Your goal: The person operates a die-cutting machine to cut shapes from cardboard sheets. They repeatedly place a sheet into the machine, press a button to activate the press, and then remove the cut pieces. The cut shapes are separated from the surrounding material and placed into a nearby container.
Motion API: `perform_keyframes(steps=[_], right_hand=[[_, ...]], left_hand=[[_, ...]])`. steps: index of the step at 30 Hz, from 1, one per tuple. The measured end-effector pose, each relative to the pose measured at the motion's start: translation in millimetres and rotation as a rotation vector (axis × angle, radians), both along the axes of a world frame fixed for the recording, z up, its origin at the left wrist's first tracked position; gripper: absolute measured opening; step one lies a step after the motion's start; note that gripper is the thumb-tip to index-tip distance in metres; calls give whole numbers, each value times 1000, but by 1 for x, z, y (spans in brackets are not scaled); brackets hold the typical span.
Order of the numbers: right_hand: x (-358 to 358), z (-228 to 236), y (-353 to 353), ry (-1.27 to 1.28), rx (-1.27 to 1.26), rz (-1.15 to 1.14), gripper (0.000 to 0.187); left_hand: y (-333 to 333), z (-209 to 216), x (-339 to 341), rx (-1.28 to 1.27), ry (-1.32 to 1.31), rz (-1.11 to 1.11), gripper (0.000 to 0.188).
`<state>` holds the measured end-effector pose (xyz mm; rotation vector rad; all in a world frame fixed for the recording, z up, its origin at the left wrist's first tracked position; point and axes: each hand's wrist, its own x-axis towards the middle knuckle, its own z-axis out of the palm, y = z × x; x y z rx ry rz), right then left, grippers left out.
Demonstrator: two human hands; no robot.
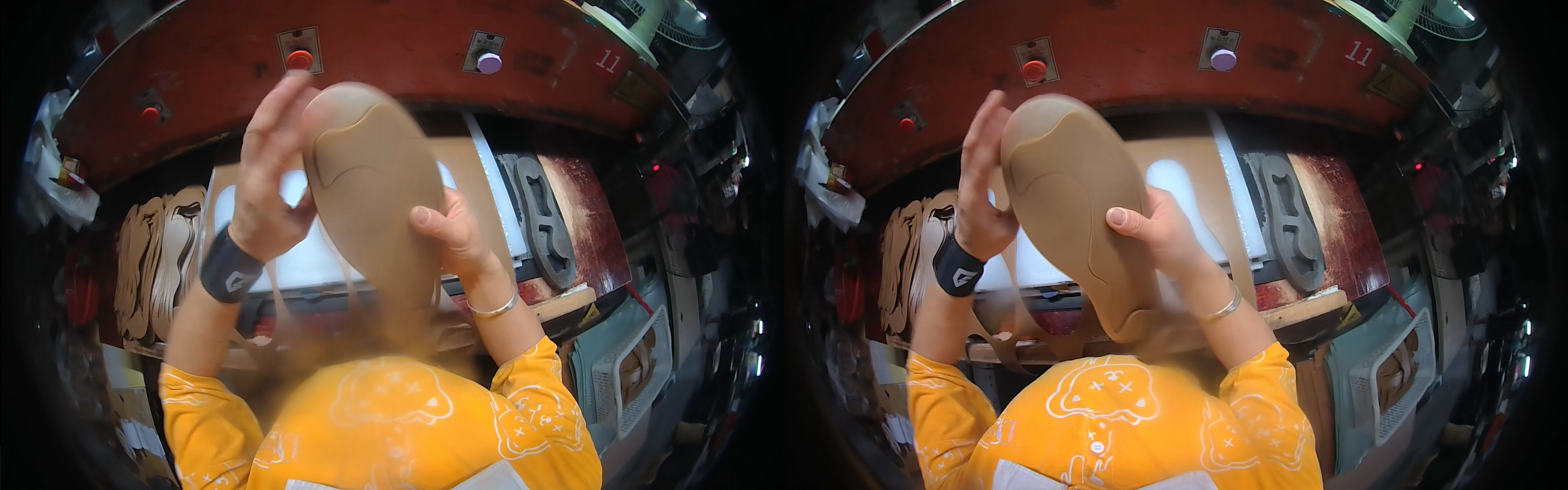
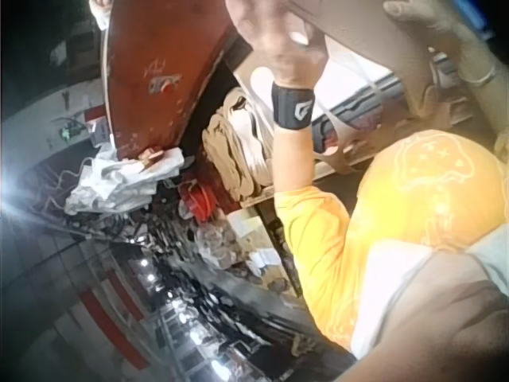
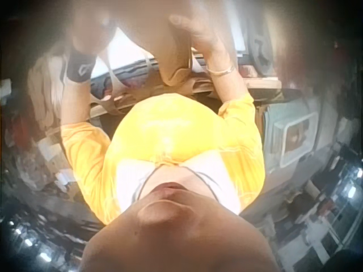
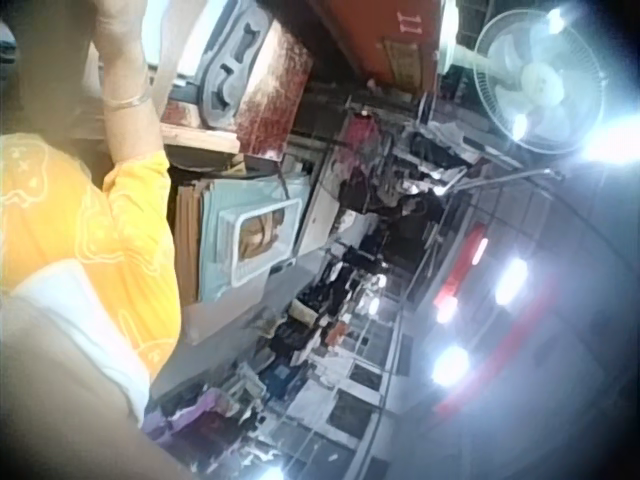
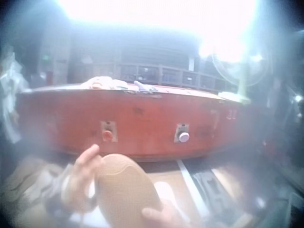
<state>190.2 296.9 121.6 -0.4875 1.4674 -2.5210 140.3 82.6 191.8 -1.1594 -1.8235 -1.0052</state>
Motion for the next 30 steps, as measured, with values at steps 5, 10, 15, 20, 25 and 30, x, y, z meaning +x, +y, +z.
perform_keyframes(steps=[5, 10, 15, 20, 25, 30], right_hand=[[5, 14, -19, 133, 227, -308, 33], [16, 1, -19, 46, -7, -133, 48], [31, -7, 0, 118, -403, 361, 34], [34, -1, 18, 87, -183, 185, 27], [30, -14, 22, -84, -30, -373, 51], [62, -17, 43, 187, 3, -475, 77]], left_hand=[[29, -55, 36, 770, -1105, -646, 52], [35, -103, 25, 726, -1082, -566, 39], [37, -93, -1, 492, -1057, -283, 23], [48, -72, 9, 708, -1105, -915, 38], [84, -76, 38, 753, -1370, -1128, 52], [120, -80, 40, 530, -1340, -1175, 48]])
